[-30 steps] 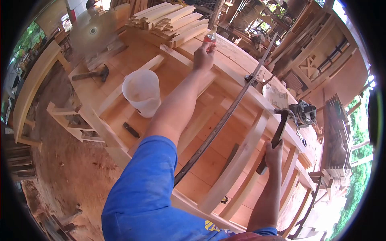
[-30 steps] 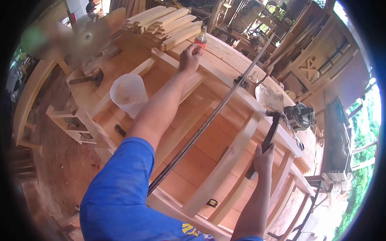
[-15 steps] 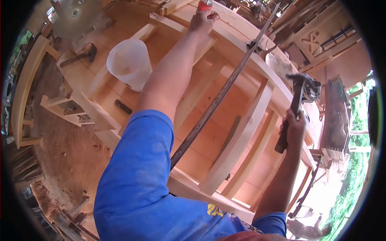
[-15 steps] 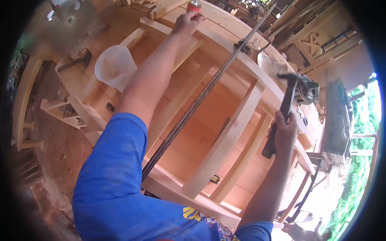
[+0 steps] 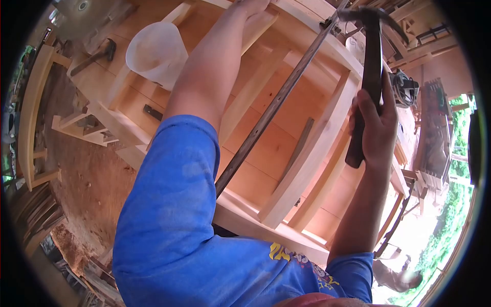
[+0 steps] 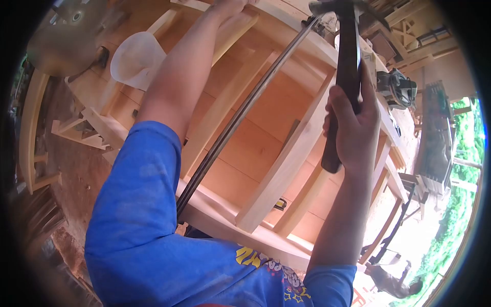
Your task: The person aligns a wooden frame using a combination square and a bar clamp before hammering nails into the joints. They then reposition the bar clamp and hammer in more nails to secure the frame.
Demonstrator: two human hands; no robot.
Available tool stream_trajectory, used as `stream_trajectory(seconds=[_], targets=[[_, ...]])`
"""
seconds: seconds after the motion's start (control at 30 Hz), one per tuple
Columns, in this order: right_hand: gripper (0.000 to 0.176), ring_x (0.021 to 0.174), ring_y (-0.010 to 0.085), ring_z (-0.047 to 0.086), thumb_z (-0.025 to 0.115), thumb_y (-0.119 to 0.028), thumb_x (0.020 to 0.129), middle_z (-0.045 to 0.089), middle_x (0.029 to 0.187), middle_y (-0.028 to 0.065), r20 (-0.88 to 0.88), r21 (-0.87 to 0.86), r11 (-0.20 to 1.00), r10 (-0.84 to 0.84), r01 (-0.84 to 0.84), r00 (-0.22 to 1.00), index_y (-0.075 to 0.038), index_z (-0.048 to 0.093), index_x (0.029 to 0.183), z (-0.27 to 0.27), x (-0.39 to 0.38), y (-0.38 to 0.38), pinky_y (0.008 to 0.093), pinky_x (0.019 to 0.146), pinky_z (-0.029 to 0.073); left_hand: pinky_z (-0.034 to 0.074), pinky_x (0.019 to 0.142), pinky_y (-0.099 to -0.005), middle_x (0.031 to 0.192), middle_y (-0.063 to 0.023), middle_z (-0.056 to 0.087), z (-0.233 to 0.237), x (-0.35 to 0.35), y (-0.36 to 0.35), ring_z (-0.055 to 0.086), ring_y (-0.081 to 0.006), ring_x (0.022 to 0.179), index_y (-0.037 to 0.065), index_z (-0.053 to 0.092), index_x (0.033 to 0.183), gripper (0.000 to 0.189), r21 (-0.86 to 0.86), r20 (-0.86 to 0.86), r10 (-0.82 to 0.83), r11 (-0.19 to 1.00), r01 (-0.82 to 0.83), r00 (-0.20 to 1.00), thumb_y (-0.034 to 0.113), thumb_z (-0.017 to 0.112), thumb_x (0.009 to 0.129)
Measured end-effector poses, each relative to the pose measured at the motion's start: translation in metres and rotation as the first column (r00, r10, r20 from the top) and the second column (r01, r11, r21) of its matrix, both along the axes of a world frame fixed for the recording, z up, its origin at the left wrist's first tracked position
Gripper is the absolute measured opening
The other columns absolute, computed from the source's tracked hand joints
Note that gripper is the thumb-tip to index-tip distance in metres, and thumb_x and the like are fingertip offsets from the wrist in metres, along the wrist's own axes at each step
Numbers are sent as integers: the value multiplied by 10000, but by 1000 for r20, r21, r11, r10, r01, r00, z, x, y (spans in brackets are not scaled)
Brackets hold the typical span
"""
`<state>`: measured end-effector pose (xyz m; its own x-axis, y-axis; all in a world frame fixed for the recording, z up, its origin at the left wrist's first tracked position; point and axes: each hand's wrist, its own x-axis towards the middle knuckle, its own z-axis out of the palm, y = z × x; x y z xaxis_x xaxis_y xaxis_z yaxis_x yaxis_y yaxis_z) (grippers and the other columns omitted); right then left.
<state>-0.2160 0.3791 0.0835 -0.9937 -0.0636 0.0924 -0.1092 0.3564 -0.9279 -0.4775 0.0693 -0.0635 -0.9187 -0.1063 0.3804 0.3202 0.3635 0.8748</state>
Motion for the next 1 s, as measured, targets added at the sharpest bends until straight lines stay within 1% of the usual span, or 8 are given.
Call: stream_trajectory(seconds=[0.2,0.3,0.4,0.6,0.7,0.8,0.87,1.0], targets=[[688,545,85,580,659,-201,1033,622,791,38,2,68,995,75,-75,997,-63,345,1630,5,-24,-26,251,476,470,542,812,-319,911,-49,772,5,4,0,713,-154,882,57,775,996,166,5,68,-10,1000,10,998,175,682,927],[719,539,88,569,682,-258,1017,616,786,37,4,63,995,75,-75,997,-74,356,1630,-2,-36,-36,265,481,469,544,818,-319,916,-53,776,-4,-5,-1,717,-155,888,64,778,1000,164,37,5,-11,999,11,1000,186,700,925],[721,548,92,571,678,-279,1011,613,791,39,15,129,988,83,-85,996,-82,363,1629,-8,-45,-42,273,494,478,549,830,-320,934,-61,784,-10,-13,-1,724,-156,905,65,780,1012,157,-42,-4,7,999,-7,1000,178,716,926],[678,563,84,566,687,-261,991,590,765,21,-12,196,976,95,-91,995,-74,433,1591,-8,-58,-57,259,523,488,551,828,-322,939,-61,785,-12,-12,1,723,-150,904,62,780,1014,132,41,10,-14,999,13,1000,137,713,928],[661,611,165,651,679,-264,987,663,804,77,-54,235,965,129,-113,990,-57,450,1572,-4,-64,-62,332,577,548,552,815,-320,932,-57,783,-15,-16,0,719,-142,889,52,777,1013,128,36,-5,-24,999,24,1000,122,707,932],[648,542,98,595,684,-280,1011,632,775,39,-148,243,967,116,-78,982,-136,447,1597,2,-67,-74,278,501,505,558,813,-318,938,-61,787,-18,-21,0,723,-142,891,42,773,1022,132,22,24,-31,999,31,999,116,705,937],[654,547,86,560,650,-174,1022,608,758,22,-165,184,982,62,-31,984,-103,394,1620,18,-55,-93,270,501,478,560,812,-319,940,-63,788,-19,-22,-1,724,-143,890,42,774,1030,138,7,10,-34,999,34,999,121,707,939],[666,556,88,561,662,-132,1009,615,764,18,-194,121,992,55,-32,980,-104,400,1620,24,-64,-104,282,500,479,561,809,-321,940,-64,788,-15,-17,-1,723,-143,889,42,777,1036,144,17,18,-34,999,34,999,127,714,938]])
